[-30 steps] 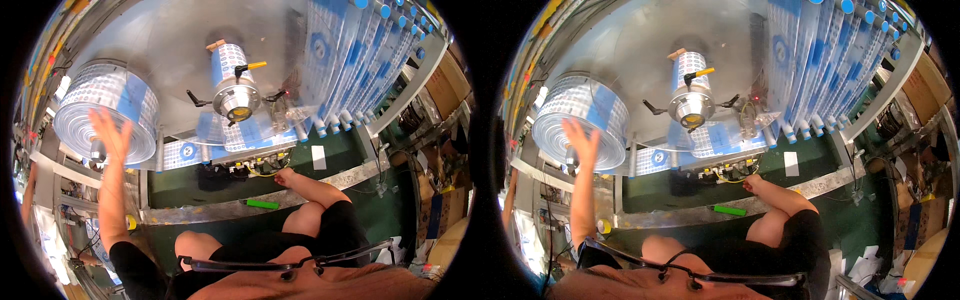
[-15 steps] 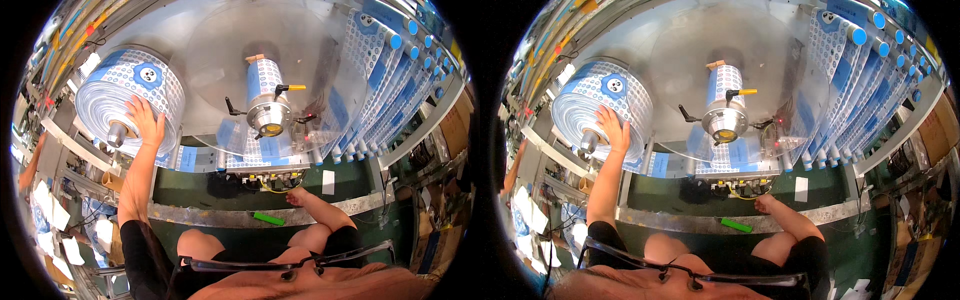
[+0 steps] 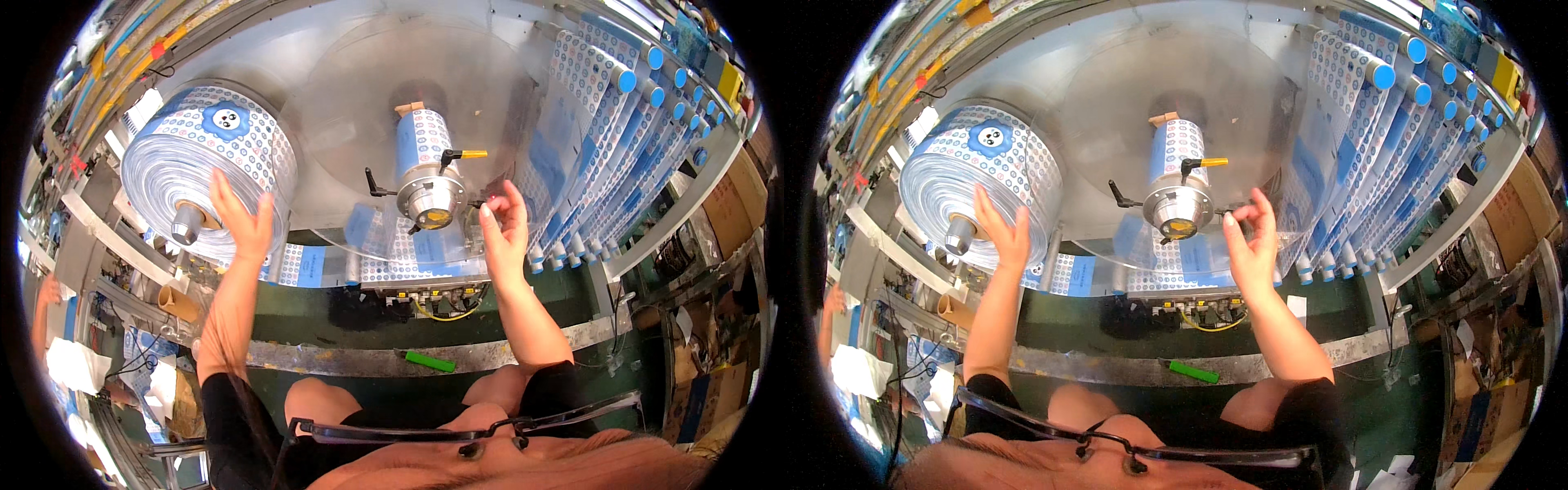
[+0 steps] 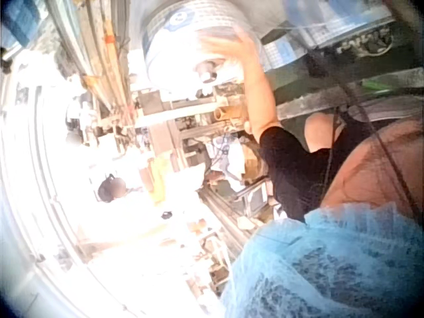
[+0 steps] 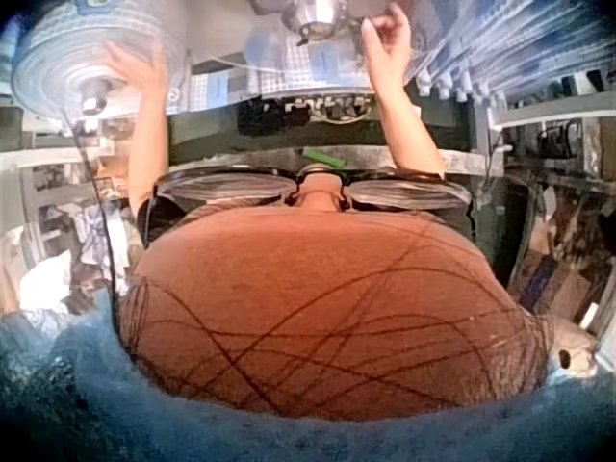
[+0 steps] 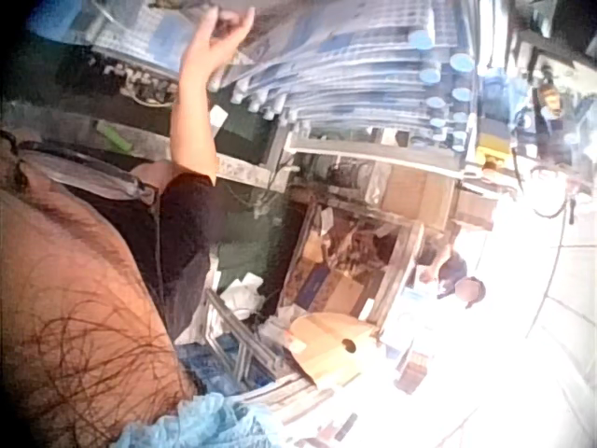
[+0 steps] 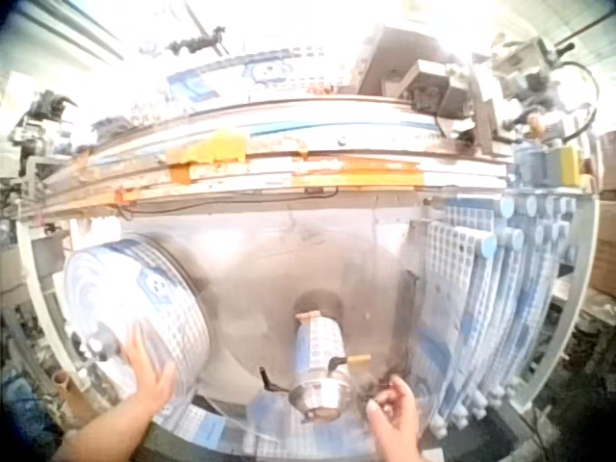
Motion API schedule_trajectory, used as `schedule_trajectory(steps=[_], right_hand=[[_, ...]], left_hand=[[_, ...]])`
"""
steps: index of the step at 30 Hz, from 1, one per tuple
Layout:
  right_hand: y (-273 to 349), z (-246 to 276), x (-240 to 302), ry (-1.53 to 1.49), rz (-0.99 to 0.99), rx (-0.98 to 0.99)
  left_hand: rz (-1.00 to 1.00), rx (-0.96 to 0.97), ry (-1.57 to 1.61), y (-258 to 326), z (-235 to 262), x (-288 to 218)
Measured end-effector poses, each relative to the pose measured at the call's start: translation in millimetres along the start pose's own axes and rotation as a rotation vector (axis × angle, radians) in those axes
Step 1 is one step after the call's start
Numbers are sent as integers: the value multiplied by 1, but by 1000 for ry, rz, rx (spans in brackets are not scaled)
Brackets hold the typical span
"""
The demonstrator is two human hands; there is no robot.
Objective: The person feeds a roll of blue and white patterned labels into a labeling machine and wraps them around cylindrical objects. They use a green utility knife to cut the label material and adjust the roll and machine components throughout the process.
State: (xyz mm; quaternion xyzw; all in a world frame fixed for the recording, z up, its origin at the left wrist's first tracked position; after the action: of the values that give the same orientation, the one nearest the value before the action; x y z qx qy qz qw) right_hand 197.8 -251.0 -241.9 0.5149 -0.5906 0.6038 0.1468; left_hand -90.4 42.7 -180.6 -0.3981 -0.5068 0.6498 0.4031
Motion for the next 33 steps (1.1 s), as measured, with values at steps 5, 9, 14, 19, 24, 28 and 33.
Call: schedule_trajectory(steps=[5,9,14,19,24,28,33], right_hand=[[-1,7,-8,32,-80,-32],[-13,-12,45,286,299,-29],[-37,-54,94,686,427,84],[-52,-64,110,1150,601,138],[-60,-76,121,1442,559,280],[-62,-78,123,1473,526,333],[-61,-82,128,1418,499,319]], left_hand=[[313,101,261,45,15,-41],[483,95,219,80,1,-38],[944,133,363,111,-27,-23],[953,-9,279,117,-36,-34],[1285,14,710,146,-58,-32],[1344,97,1029,160,-75,-36],[1282,143,872,166,-89,-32]])
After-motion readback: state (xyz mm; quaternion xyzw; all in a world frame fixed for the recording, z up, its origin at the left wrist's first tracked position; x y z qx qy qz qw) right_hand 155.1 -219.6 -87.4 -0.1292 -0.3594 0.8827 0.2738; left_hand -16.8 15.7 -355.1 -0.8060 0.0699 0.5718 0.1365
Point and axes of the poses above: each hand's wrist, its own y-axis away from the middle knuckle, its own z-axis out of the back of the hand, x = y × z, the point moved 3 cm from there along -y, towards the middle knuckle, and after that the axes turned 5 degrees about -x, right-handed, at the moved point
